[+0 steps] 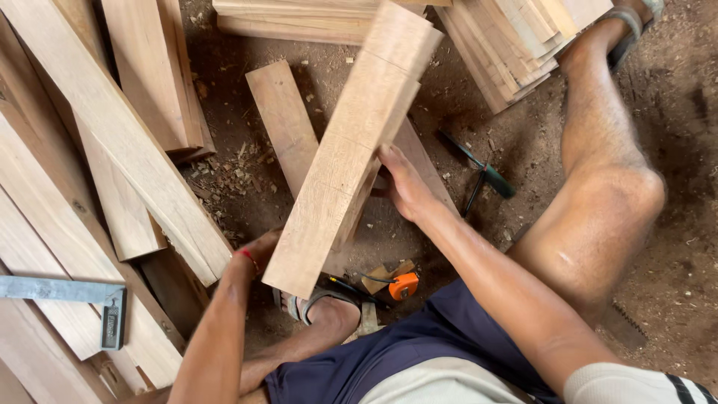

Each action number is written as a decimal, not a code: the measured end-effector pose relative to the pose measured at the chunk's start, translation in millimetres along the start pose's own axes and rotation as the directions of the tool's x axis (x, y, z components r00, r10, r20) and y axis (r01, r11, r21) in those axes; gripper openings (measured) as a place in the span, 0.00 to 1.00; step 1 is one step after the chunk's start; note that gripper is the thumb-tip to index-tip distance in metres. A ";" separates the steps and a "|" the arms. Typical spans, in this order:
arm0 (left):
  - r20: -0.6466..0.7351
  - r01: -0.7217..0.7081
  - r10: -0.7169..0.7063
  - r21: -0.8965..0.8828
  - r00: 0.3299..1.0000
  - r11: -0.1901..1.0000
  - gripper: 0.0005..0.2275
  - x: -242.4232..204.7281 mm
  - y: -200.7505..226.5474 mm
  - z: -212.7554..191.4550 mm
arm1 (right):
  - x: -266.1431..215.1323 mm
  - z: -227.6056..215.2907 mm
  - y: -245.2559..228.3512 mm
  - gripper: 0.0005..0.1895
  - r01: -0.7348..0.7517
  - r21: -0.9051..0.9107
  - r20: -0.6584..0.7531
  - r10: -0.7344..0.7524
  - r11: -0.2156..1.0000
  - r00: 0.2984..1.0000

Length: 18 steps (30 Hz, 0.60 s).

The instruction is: The person marks lines on wooden boards using a speed square and a pencil, then uses a small wooden hand plane to smooth the edges of the boards.

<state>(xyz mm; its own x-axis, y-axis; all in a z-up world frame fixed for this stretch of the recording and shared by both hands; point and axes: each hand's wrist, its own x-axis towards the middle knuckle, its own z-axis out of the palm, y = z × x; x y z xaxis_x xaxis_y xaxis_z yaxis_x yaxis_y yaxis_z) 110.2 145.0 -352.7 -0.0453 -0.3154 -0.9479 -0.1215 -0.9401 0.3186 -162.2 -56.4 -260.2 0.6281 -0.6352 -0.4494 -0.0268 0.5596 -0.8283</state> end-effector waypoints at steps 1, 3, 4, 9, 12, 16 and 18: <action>0.042 -0.105 0.106 -0.035 0.993 0.994 0.28 9.1 -2.5 2.1 | 7.9 -2.7 -2.4 0.59 0.001 -0.052 -0.019 -0.002 0.999 1.000; 0.091 -0.243 0.255 -0.130 0.963 0.961 0.27 27.3 -23.4 5.6 | 22.3 -3.6 0.8 0.56 -0.016 -0.150 -0.042 0.010 0.989 0.999; 0.109 -0.276 0.299 -0.183 0.948 0.943 0.27 40.1 -30.5 5.9 | 29.1 -4.3 0.6 0.55 -0.038 -0.151 -0.015 0.036 0.988 0.999; 0.009 -0.452 0.466 0.262 0.885 0.853 0.26 48.1 -44.7 15.3 | 58.0 0.4 0.2 0.51 -0.084 -0.229 0.092 0.107 0.970 0.990; -0.080 -0.341 0.348 0.092 0.934 0.936 0.25 4.3 -25.0 37.4 | 73.8 5.2 -2.9 0.48 -0.045 -0.353 0.105 0.087 0.934 0.991; -0.105 -0.096 0.106 0.104 0.989 0.990 0.26 -36.5 14.8 56.8 | 93.7 20.5 -6.7 0.53 -0.125 -0.444 0.111 0.193 0.887 0.975; -0.110 -0.116 0.121 0.045 0.987 0.992 0.26 -44.6 25.6 59.3 | 103.9 28.9 -4.1 0.59 -0.135 -0.490 0.101 0.209 0.861 0.973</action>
<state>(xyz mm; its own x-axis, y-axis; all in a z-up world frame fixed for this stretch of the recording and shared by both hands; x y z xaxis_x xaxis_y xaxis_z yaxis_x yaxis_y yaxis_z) 50.3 142.7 -302.0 0.0493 -0.4388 -0.8972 -0.1601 -0.8902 0.4266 -74.4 -109.3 -293.9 0.6836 -0.4472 -0.5768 -0.4885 0.3068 -0.8168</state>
